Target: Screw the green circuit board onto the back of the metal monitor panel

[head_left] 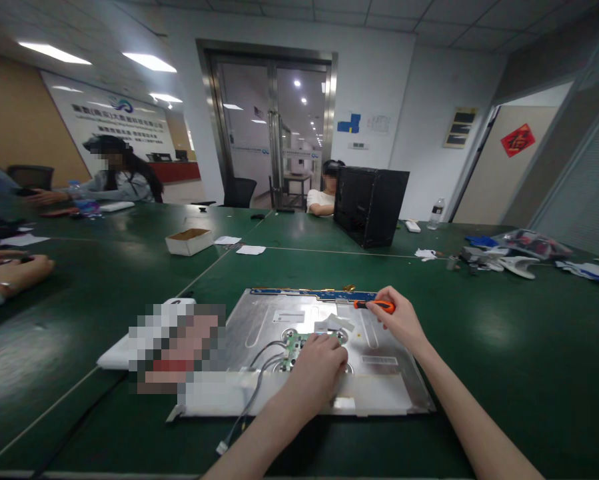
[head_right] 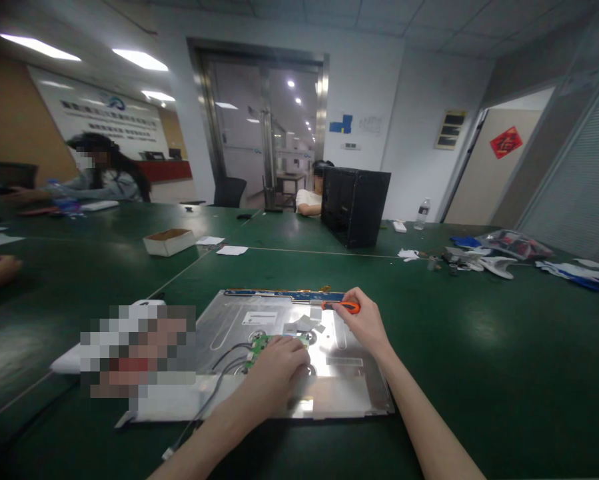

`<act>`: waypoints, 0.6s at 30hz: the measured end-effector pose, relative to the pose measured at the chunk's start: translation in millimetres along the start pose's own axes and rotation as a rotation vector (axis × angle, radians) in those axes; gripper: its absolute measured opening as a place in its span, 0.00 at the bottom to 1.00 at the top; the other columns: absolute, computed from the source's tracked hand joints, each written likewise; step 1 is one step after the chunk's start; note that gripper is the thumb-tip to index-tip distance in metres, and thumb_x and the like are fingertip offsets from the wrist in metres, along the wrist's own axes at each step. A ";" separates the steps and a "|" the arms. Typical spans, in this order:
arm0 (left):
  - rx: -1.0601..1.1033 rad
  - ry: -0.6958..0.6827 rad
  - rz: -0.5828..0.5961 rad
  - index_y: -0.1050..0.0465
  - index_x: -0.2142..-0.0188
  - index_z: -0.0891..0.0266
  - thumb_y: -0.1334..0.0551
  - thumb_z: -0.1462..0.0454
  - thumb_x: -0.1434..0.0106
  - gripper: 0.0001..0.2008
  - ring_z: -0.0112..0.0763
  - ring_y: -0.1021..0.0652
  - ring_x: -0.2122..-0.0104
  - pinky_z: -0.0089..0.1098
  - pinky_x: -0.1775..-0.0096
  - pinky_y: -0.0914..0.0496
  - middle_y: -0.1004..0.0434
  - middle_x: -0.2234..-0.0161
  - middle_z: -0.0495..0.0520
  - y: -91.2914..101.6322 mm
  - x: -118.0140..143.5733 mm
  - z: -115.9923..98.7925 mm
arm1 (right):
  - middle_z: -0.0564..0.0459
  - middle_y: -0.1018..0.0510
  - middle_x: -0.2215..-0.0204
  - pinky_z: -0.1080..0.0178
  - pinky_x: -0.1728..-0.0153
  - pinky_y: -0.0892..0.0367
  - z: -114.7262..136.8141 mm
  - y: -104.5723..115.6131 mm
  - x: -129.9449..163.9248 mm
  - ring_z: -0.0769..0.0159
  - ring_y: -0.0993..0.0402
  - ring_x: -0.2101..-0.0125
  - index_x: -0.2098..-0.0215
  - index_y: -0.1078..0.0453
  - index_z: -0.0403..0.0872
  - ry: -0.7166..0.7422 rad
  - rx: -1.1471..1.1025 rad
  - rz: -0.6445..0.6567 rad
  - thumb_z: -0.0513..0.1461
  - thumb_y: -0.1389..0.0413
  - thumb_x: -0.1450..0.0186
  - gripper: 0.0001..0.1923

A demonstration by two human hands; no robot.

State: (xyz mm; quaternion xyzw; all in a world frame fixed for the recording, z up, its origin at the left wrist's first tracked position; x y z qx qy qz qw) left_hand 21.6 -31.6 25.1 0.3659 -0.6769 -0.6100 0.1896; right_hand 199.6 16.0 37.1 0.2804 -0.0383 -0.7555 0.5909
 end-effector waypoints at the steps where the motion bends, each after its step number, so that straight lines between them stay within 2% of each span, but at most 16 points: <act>1: -0.022 0.000 0.001 0.25 0.70 0.62 0.40 0.72 0.39 0.07 0.39 0.26 0.61 0.37 0.57 0.36 0.24 0.65 0.53 -1.0 -0.3 0.1 | 0.60 0.32 0.80 0.69 0.87 0.41 1.4 -0.3 0.4 0.72 0.38 0.85 0.71 0.38 0.48 0.000 -0.011 0.006 0.51 0.41 0.43 0.16; 7: -0.055 -0.043 -0.039 0.27 0.67 0.62 0.41 0.72 0.39 0.06 0.40 0.27 0.59 0.39 0.55 0.36 0.24 0.63 0.53 -2.6 3.7 -2.3 | 0.60 0.32 0.79 0.69 0.87 0.39 7.3 0.7 2.6 0.73 0.38 0.85 0.71 0.37 0.48 0.007 -0.056 0.009 0.51 0.41 0.43 0.17; 11: -0.052 -0.065 -0.110 0.29 0.65 0.63 0.41 0.75 0.42 0.08 0.39 0.28 0.59 0.40 0.53 0.36 0.25 0.62 0.54 2.2 18.3 -4.2 | 0.60 0.33 0.80 0.69 0.87 0.39 7.7 3.5 3.2 0.73 0.37 0.85 0.71 0.36 0.48 -0.012 -0.085 -0.007 0.52 0.40 0.45 0.18; 18: 0.105 -0.048 -0.167 0.30 0.60 0.61 0.42 0.72 0.39 0.09 0.40 0.28 0.58 0.41 0.55 0.33 0.26 0.59 0.54 -3.3 52.1 -12.4 | 0.61 0.35 0.85 0.68 0.86 0.41 15.1 15.4 1.3 0.72 0.39 0.86 0.72 0.34 0.47 -0.001 -0.233 -0.163 0.53 0.39 0.45 0.19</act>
Point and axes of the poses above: each hand's wrist, its own x-axis away from the middle knuckle, its own y-axis out of the back of the hand, z = x × y, the point moved 6 cm from there along -x, towards the middle knuckle
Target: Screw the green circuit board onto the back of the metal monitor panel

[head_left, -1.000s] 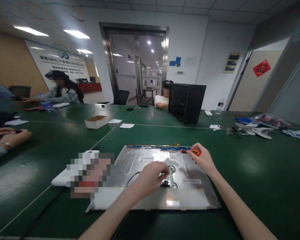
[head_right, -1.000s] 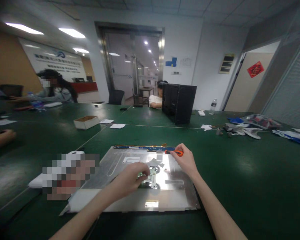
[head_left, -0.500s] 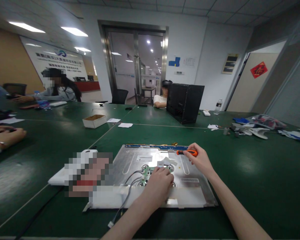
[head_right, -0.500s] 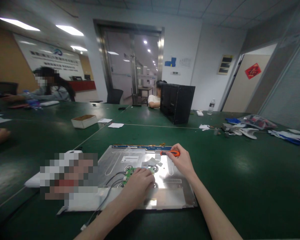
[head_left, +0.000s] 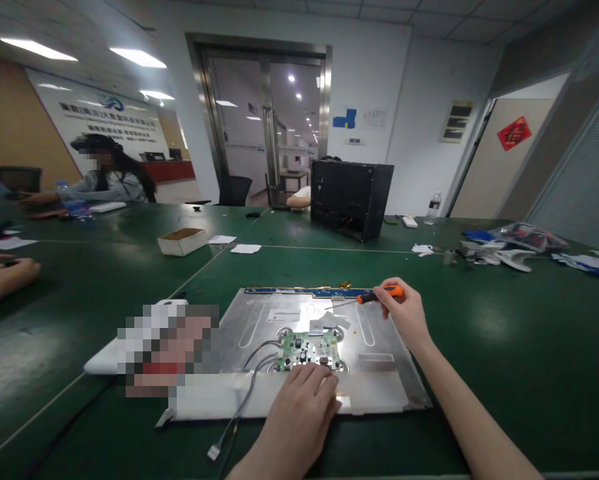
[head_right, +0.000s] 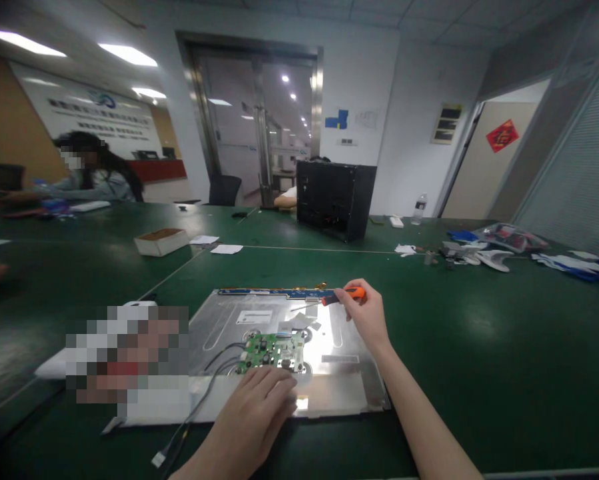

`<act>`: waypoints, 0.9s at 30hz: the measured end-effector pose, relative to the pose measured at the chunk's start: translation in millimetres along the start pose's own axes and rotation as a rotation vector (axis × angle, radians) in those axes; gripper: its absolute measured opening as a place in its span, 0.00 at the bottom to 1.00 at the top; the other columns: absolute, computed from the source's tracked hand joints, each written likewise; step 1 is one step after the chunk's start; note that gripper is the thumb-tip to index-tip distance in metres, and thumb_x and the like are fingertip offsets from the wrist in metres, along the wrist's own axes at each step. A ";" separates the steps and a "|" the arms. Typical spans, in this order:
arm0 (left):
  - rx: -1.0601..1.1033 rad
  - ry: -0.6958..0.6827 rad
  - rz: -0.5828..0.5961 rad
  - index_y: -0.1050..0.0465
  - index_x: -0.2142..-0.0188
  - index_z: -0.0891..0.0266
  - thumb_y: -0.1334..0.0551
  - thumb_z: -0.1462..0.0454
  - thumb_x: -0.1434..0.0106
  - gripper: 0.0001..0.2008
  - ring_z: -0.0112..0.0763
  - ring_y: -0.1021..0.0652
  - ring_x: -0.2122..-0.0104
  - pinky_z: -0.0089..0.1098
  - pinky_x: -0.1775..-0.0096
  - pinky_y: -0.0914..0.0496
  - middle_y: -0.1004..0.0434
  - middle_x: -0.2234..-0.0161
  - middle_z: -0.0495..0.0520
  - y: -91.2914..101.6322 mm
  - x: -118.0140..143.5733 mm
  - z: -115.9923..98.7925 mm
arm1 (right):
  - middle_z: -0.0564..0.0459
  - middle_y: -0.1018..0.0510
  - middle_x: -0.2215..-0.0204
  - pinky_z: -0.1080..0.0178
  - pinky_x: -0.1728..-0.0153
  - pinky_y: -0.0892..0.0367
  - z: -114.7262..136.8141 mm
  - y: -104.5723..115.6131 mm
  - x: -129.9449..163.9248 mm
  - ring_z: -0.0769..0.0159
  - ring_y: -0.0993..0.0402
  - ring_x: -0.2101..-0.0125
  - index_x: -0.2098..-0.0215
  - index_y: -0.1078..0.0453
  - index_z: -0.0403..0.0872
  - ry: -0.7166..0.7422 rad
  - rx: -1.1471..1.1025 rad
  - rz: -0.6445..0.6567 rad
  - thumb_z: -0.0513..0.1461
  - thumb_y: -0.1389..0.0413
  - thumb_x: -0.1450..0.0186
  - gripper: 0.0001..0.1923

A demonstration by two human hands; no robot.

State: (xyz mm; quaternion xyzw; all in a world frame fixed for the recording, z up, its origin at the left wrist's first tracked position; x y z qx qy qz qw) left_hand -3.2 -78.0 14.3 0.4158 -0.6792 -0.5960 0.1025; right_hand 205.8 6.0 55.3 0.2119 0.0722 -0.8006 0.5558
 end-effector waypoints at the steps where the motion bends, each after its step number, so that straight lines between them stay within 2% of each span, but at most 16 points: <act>1: 0.018 -0.009 0.001 0.31 0.58 0.61 0.42 0.71 0.38 0.10 0.41 0.28 0.57 0.41 0.55 0.32 0.26 0.57 0.55 -2.0 3.2 -1.6 | 0.61 0.36 0.85 0.68 0.86 0.41 2.7 -0.2 -0.6 0.72 0.39 0.86 0.71 0.34 0.47 0.008 -0.008 -0.017 0.53 0.40 0.44 0.19; 5: -0.016 -0.074 -0.006 0.37 0.47 0.63 0.39 0.67 0.38 0.20 0.44 0.29 0.52 0.44 0.51 0.33 0.29 0.49 0.58 -10.0 11.1 -4.1 | 0.62 0.38 0.86 0.68 0.84 0.45 24.6 -11.3 -1.8 0.72 0.41 0.86 0.74 0.36 0.47 0.119 0.127 -0.017 0.54 0.46 0.39 0.19; 8: -0.068 -0.097 -0.015 0.39 0.43 0.64 0.39 0.63 0.37 0.23 0.46 0.29 0.51 0.45 0.51 0.32 0.30 0.46 0.60 -14.3 14.4 -1.5 | 0.62 0.41 0.87 0.68 0.82 0.48 47.0 -26.0 0.1 0.73 0.43 0.85 0.79 0.41 0.48 0.271 0.315 -0.014 0.51 0.49 0.36 0.20; 10: -0.084 -0.112 -0.013 0.40 0.43 0.64 0.39 0.61 0.37 0.24 0.45 0.29 0.51 0.45 0.51 0.32 0.30 0.46 0.60 -15.9 15.7 -0.8 | 0.63 0.43 0.88 0.68 0.81 0.49 55.2 -35.3 2.3 0.73 0.45 0.86 0.79 0.44 0.49 0.316 0.377 -0.022 0.50 0.50 0.35 0.19; 16: -0.099 -0.095 0.030 0.38 0.43 0.65 0.40 0.59 0.37 0.24 0.46 0.29 0.50 0.45 0.50 0.32 0.31 0.45 0.62 -17.3 15.2 -3.0 | 0.63 0.43 0.88 0.67 0.82 0.50 51.4 -54.5 14.0 0.72 0.44 0.86 0.77 0.45 0.50 0.318 0.360 0.015 0.49 0.52 0.34 0.17; 27: -0.076 -0.054 0.059 0.38 0.43 0.63 0.40 0.61 0.37 0.23 0.46 0.30 0.48 0.45 0.49 0.33 0.32 0.44 0.60 -19.2 13.7 -3.7 | 0.63 0.43 0.87 0.68 0.81 0.49 47.2 -50.7 23.5 0.72 0.44 0.86 0.76 0.44 0.50 0.350 0.335 -0.013 0.48 0.52 0.34 0.16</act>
Point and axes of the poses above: each hand's wrist, its own x-axis away from the middle knuckle, its own y-axis out of the back of the hand, z = x × y, the point moved 6 cm from there along -x, towards the middle knuckle
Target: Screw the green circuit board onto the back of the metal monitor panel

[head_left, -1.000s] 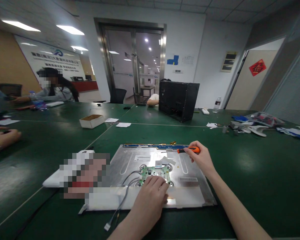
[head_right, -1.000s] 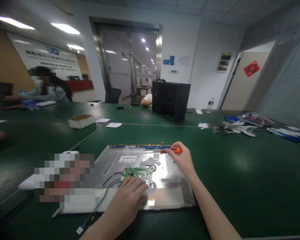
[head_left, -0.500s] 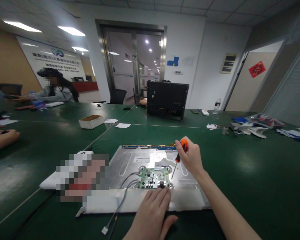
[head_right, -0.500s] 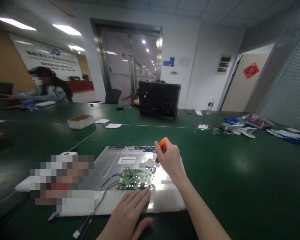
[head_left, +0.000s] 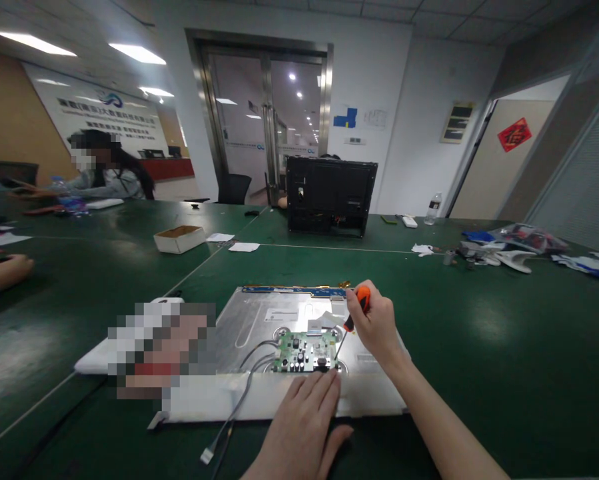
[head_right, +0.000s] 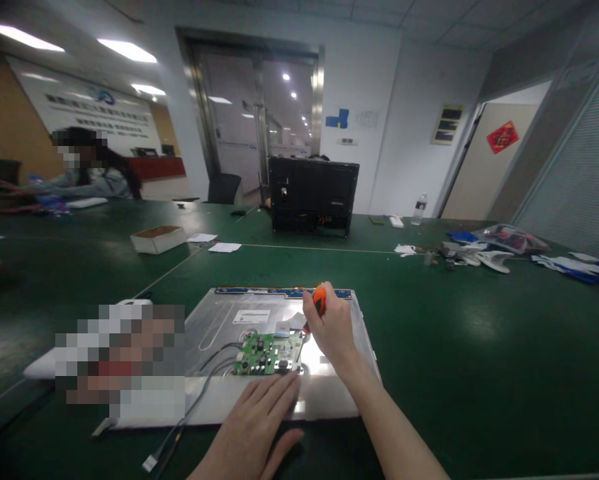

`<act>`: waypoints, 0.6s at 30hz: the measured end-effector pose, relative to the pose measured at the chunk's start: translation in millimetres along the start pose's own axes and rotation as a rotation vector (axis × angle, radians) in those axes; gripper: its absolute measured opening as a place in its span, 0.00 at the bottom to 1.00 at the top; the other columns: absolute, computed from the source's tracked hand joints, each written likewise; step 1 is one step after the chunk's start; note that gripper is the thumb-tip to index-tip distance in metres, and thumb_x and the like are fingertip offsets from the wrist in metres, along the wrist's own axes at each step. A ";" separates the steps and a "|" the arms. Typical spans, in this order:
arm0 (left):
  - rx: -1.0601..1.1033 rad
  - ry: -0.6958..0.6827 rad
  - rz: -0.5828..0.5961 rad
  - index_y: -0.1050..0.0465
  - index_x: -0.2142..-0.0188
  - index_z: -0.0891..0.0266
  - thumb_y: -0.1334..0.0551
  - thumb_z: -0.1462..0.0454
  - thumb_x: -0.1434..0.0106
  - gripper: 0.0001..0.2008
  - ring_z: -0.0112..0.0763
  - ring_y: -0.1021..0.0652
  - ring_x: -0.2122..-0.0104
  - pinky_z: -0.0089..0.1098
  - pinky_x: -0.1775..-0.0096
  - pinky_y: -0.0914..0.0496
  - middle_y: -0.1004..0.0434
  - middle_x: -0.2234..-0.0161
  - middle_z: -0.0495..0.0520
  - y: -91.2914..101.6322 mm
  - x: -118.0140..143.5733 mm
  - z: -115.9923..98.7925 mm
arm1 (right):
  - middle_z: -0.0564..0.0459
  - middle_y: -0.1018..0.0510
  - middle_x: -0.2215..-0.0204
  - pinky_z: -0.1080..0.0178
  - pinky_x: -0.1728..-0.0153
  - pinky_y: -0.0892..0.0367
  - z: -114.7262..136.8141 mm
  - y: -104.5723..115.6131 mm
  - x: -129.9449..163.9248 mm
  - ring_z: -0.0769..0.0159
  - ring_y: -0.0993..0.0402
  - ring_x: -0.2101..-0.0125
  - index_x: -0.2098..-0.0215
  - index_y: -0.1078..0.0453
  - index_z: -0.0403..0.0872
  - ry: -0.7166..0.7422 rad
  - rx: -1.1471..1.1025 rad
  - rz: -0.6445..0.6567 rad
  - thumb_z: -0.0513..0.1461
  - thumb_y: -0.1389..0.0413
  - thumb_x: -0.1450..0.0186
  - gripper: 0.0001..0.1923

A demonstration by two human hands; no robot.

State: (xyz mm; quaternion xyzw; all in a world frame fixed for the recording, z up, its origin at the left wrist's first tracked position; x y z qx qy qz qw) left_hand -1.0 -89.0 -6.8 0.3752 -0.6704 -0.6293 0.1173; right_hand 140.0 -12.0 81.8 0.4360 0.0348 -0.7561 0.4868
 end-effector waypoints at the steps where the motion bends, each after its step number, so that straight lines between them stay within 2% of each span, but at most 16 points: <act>1: -0.001 -0.002 0.002 0.38 0.43 0.63 0.40 0.61 0.37 0.23 0.46 0.30 0.48 0.46 0.49 0.33 0.32 0.44 0.60 -0.9 0.1 0.3 | 0.63 0.43 0.87 0.68 0.81 0.49 0.2 0.6 0.0 0.72 0.44 0.86 0.76 0.44 0.50 0.003 0.003 -0.005 0.48 0.52 0.34 0.16; 18: 0.000 -0.010 -0.010 0.39 0.42 0.63 0.41 0.61 0.35 0.23 0.46 0.30 0.48 0.45 0.49 0.34 0.32 0.44 0.61 -0.1 1.6 -0.4 | 0.62 0.42 0.87 0.68 0.82 0.48 0.4 -2.9 2.6 0.72 0.44 0.86 0.76 0.45 0.51 0.013 0.035 0.027 0.48 0.53 0.34 0.16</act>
Point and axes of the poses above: each hand's wrist, its own x-axis away from the middle knuckle, its own y-axis out of the back of the hand, z = x × y, the point moved 6 cm from there along -x, towards the middle knuckle
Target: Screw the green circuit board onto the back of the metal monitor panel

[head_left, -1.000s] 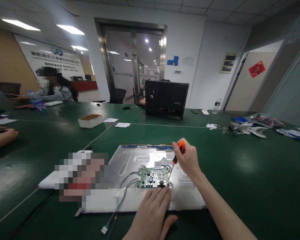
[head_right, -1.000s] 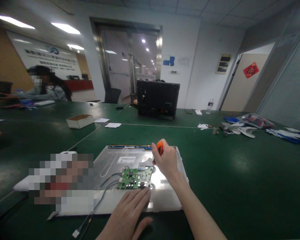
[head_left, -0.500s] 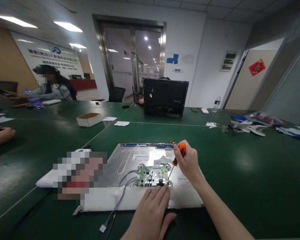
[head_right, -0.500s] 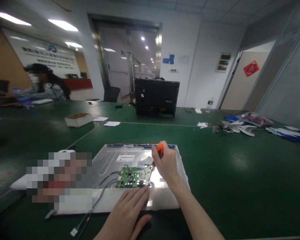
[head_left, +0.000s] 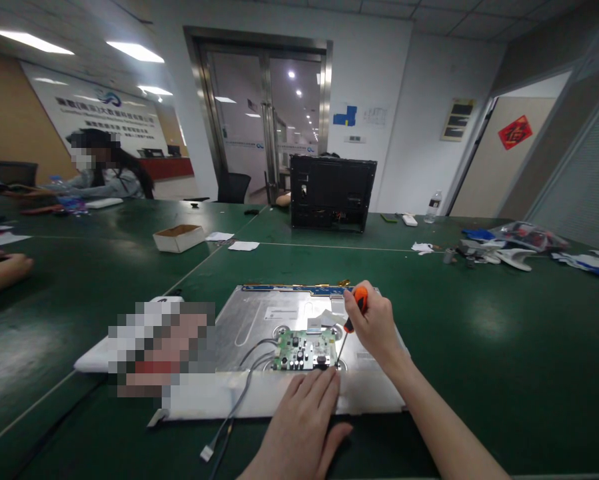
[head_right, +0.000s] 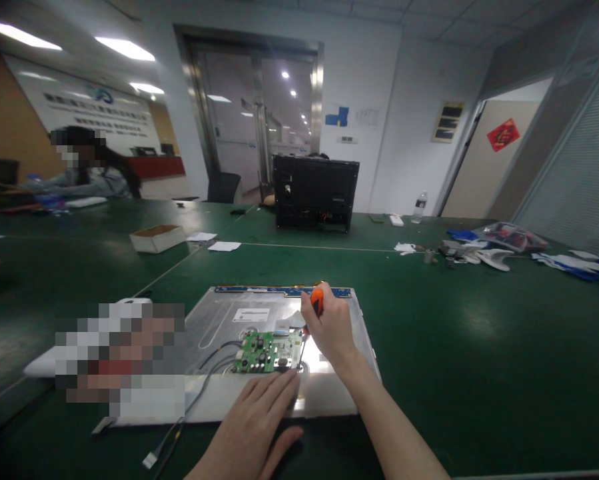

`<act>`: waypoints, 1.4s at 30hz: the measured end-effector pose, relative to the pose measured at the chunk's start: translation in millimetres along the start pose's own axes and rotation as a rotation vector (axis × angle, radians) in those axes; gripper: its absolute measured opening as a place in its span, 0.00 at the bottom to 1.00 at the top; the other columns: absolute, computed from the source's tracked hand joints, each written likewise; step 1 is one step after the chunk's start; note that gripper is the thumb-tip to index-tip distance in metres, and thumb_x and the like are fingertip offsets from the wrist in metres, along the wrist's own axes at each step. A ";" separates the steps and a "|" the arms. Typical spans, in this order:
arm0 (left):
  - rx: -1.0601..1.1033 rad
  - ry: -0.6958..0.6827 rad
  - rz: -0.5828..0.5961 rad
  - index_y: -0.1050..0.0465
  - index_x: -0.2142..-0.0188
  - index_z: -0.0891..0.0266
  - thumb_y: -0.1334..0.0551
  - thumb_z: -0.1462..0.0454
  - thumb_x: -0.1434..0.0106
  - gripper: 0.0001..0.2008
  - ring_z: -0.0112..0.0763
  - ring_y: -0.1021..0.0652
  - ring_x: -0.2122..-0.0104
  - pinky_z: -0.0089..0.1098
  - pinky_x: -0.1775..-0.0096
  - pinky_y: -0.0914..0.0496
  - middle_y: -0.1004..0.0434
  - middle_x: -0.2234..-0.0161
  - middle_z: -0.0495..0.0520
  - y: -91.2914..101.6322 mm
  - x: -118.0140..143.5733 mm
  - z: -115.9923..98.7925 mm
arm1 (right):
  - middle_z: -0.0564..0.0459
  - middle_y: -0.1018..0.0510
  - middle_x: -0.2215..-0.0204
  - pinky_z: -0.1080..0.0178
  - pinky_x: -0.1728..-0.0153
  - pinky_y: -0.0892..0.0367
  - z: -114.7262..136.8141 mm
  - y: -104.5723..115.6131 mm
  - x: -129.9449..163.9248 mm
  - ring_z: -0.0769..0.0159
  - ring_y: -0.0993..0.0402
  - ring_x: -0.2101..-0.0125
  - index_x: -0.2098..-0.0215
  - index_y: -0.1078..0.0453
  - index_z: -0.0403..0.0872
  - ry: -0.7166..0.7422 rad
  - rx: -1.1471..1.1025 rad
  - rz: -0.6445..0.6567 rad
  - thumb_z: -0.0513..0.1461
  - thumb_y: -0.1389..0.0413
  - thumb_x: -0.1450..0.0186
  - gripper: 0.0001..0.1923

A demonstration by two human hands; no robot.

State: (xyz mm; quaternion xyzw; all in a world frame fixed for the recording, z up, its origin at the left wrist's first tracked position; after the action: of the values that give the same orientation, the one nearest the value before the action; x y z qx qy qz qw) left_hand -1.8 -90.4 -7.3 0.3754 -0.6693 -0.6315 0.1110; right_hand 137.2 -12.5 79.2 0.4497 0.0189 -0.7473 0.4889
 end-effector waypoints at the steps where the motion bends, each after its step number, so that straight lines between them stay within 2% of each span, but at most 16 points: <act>1: -0.001 0.000 0.003 0.39 0.42 0.63 0.41 0.60 0.36 0.23 0.46 0.30 0.48 0.45 0.49 0.34 0.32 0.44 0.61 0.2 -0.3 -0.3 | 0.62 0.42 0.87 0.68 0.82 0.48 -0.2 -0.5 0.2 0.72 0.44 0.86 0.76 0.45 0.51 -0.001 0.002 0.002 0.48 0.53 0.34 0.16; 8: -0.008 0.016 0.027 0.37 0.44 0.65 0.39 0.62 0.37 0.23 0.47 0.29 0.49 0.45 0.49 0.33 0.31 0.45 0.62 3.6 -3.8 -2.6 | 0.62 0.41 0.87 0.68 0.82 0.48 6.7 -0.8 2.4 0.72 0.43 0.86 0.76 0.45 0.51 0.054 0.017 0.011 0.47 0.53 0.33 0.15; 12: 0.014 0.021 0.009 0.37 0.44 0.65 0.39 0.63 0.39 0.23 0.46 0.29 0.49 0.45 0.49 0.33 0.31 0.45 0.61 4.1 -3.7 -2.5 | 0.61 0.37 0.86 0.69 0.81 0.46 15.4 -0.9 5.9 0.72 0.40 0.85 0.73 0.41 0.50 0.126 0.059 0.007 0.45 0.53 0.34 0.12; 17: 0.047 0.030 -0.014 0.39 0.44 0.63 0.40 0.63 0.39 0.24 0.46 0.29 0.49 0.45 0.49 0.34 0.31 0.46 0.61 1.4 -2.2 -0.9 | 0.60 0.33 0.84 0.70 0.80 0.45 25.0 -2.4 10.6 0.72 0.38 0.85 0.65 0.37 0.48 0.240 0.114 -0.005 0.45 0.52 0.33 0.09; 21: 0.072 0.034 -0.011 0.40 0.43 0.62 0.40 0.64 0.39 0.24 0.46 0.30 0.50 0.45 0.48 0.34 0.32 0.46 0.60 1.0 -2.2 -0.3 | 0.60 0.32 0.85 0.69 0.79 0.47 38.2 -6.1 14.2 0.72 0.37 0.85 0.64 0.35 0.48 0.397 0.197 0.018 0.45 0.52 0.32 0.10; 24: 0.085 0.057 -0.004 0.40 0.44 0.62 0.40 0.65 0.39 0.24 0.45 0.31 0.50 0.45 0.49 0.35 0.32 0.46 0.60 2.4 -2.8 0.4 | 0.59 0.31 0.85 0.68 0.79 0.49 47.3 -7.8 14.9 0.72 0.36 0.85 0.66 0.36 0.47 0.482 0.218 0.058 0.45 0.52 0.32 0.11; 26: 0.095 0.071 0.010 0.40 0.44 0.62 0.40 0.65 0.39 0.23 0.45 0.31 0.51 0.44 0.49 0.35 0.32 0.47 0.60 2.5 -3.3 0.8 | 0.59 0.31 0.85 0.68 0.80 0.50 49.4 -8.7 13.1 0.72 0.37 0.84 0.68 0.37 0.48 0.476 0.224 0.109 0.45 0.52 0.32 0.11; 31: 0.105 0.072 0.036 0.40 0.44 0.63 0.40 0.65 0.39 0.23 0.45 0.31 0.50 0.45 0.49 0.35 0.33 0.46 0.60 -0.7 -3.8 1.8 | 0.58 0.29 0.81 0.67 0.79 0.48 52.8 -10.9 7.5 0.70 0.35 0.82 0.63 0.39 0.47 0.471 0.223 0.264 0.40 0.52 0.36 0.05; 35: 0.085 0.065 0.031 0.40 0.44 0.63 0.39 0.64 0.40 0.24 0.46 0.31 0.50 0.46 0.49 0.34 0.33 0.45 0.61 -3.9 -3.1 3.8 | 0.57 0.29 0.80 0.66 0.79 0.47 55.6 -12.1 5.5 0.69 0.34 0.81 0.63 0.40 0.47 0.519 0.212 0.312 0.37 0.52 0.39 0.06; 38: 0.066 0.048 0.018 0.41 0.43 0.64 0.38 0.64 0.40 0.26 0.46 0.31 0.50 0.46 0.50 0.34 0.33 0.45 0.60 -5.4 -2.0 4.2 | 0.58 0.30 0.80 0.68 0.80 0.45 51.1 -11.0 6.9 0.71 0.35 0.82 0.62 0.40 0.48 0.495 0.141 0.264 0.37 0.52 0.38 0.06; 42: 0.032 0.027 0.001 0.43 0.42 0.64 0.40 0.64 0.38 0.26 0.46 0.32 0.49 0.46 0.49 0.34 0.34 0.44 0.60 -4.6 -0.7 3.4 | 0.61 0.30 0.81 0.69 0.81 0.44 43.0 -6.1 12.5 0.74 0.38 0.86 0.56 0.40 0.47 0.500 0.071 0.088 0.39 0.50 0.35 0.09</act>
State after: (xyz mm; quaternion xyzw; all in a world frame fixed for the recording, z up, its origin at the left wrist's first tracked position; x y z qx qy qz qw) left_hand -1.8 -87.0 -11.9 0.3851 -0.6780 -0.6156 0.1144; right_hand 103.1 -38.4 93.6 0.6376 0.0933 -0.5911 0.4851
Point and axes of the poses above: each hand's wrist, its own x-axis away from the middle knuckle, its own y-axis out of the back of the hand, z = x × y, the point moved 6 cm from there along -x, towards the middle knuckle
